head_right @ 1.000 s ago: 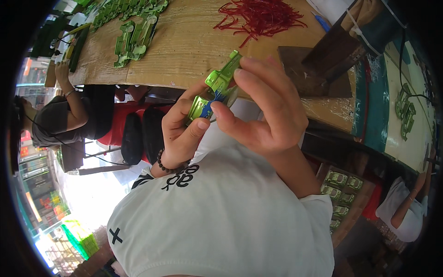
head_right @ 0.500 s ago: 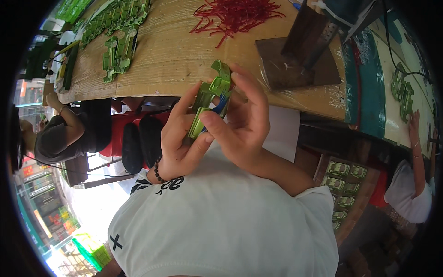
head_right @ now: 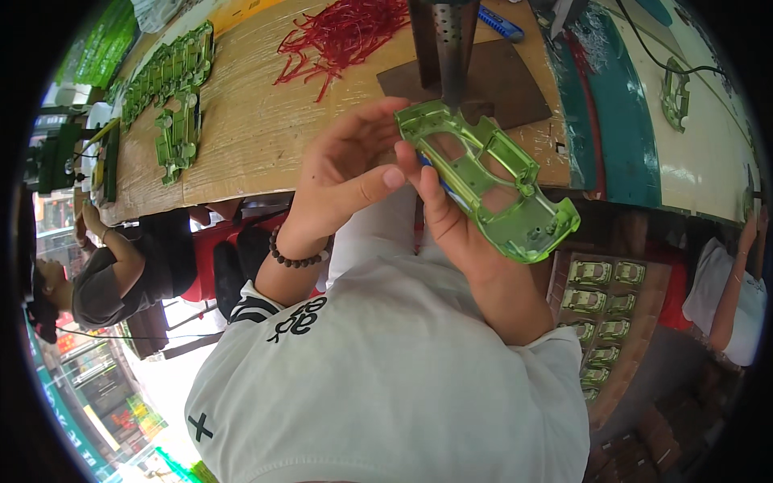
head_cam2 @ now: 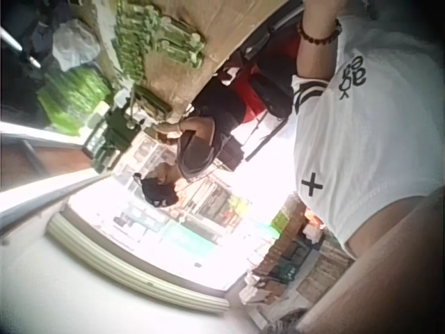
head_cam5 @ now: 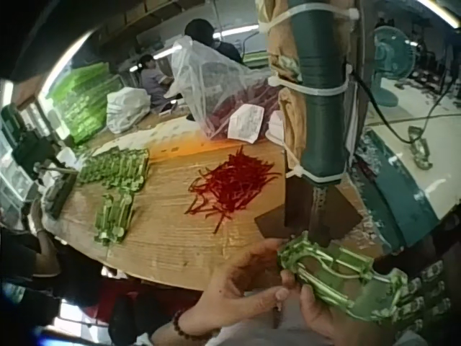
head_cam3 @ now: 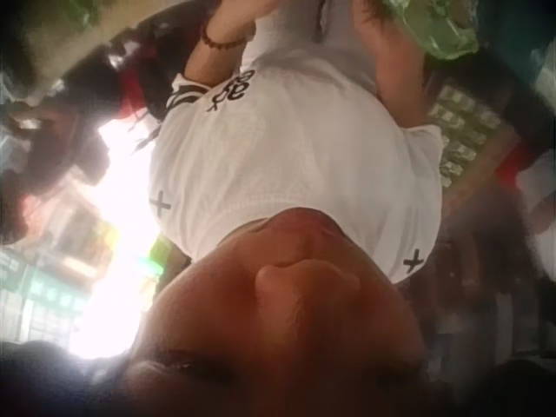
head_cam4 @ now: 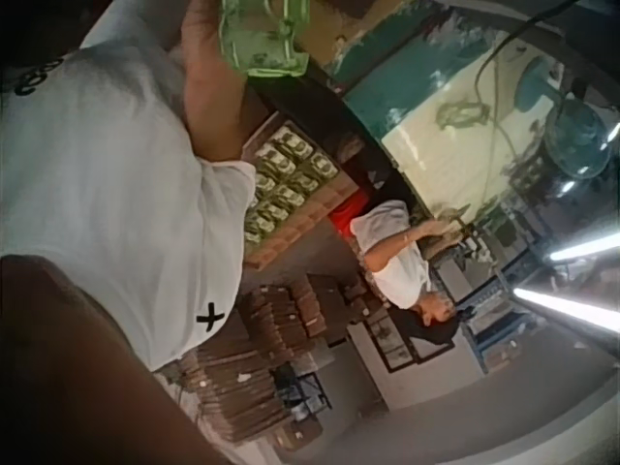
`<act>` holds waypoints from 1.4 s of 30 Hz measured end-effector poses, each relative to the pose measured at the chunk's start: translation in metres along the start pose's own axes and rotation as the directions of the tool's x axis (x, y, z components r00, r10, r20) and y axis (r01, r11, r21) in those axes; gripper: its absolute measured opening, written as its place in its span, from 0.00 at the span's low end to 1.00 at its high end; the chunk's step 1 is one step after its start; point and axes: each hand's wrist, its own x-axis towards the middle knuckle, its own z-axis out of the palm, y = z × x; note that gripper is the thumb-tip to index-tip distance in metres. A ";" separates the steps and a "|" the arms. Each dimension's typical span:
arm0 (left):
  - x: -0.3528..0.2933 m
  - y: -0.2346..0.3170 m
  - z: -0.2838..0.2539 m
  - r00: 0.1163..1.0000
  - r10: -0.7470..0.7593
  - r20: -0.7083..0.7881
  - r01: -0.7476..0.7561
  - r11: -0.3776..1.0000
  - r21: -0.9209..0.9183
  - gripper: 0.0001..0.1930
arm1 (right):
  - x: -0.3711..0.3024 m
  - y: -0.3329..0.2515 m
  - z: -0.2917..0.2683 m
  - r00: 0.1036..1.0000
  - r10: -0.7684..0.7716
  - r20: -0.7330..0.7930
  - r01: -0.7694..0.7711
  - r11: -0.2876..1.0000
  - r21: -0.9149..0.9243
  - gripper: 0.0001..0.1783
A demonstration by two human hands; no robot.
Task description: The person repeatedly picks up green plastic toy car bodies from a table, inserts a small red plastic piece into the interior, and places the assembled unit back on the table. The person handles the parts one at a time in a repetitive cycle.
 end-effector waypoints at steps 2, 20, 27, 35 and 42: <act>0.003 -0.001 0.003 0.999 -0.024 0.038 0.029 0.992 -0.122 0.31 | -0.002 -0.002 0.002 0.999 0.036 0.029 -0.036 0.999 -0.023 0.28; 0.010 -0.011 -0.001 0.984 0.141 0.111 -0.143 0.990 0.010 0.32 | -0.005 -0.012 0.017 0.990 0.131 -0.053 -0.129 0.990 0.050 0.23; 0.007 -0.011 -0.002 0.985 0.123 0.125 -0.122 0.992 -0.018 0.32 | -0.005 -0.013 0.012 0.987 0.158 0.007 -0.158 0.987 -0.003 0.28; 0.006 -0.013 -0.004 0.981 0.142 0.135 -0.145 0.989 0.013 0.32 | -0.004 -0.017 0.007 0.980 0.196 0.028 -0.195 0.980 -0.036 0.32; 0.013 -0.007 0.008 0.997 0.009 0.081 -0.023 0.985 0.168 0.33 | -0.003 -0.023 0.013 0.996 0.077 0.051 -0.069 0.988 -0.141 0.33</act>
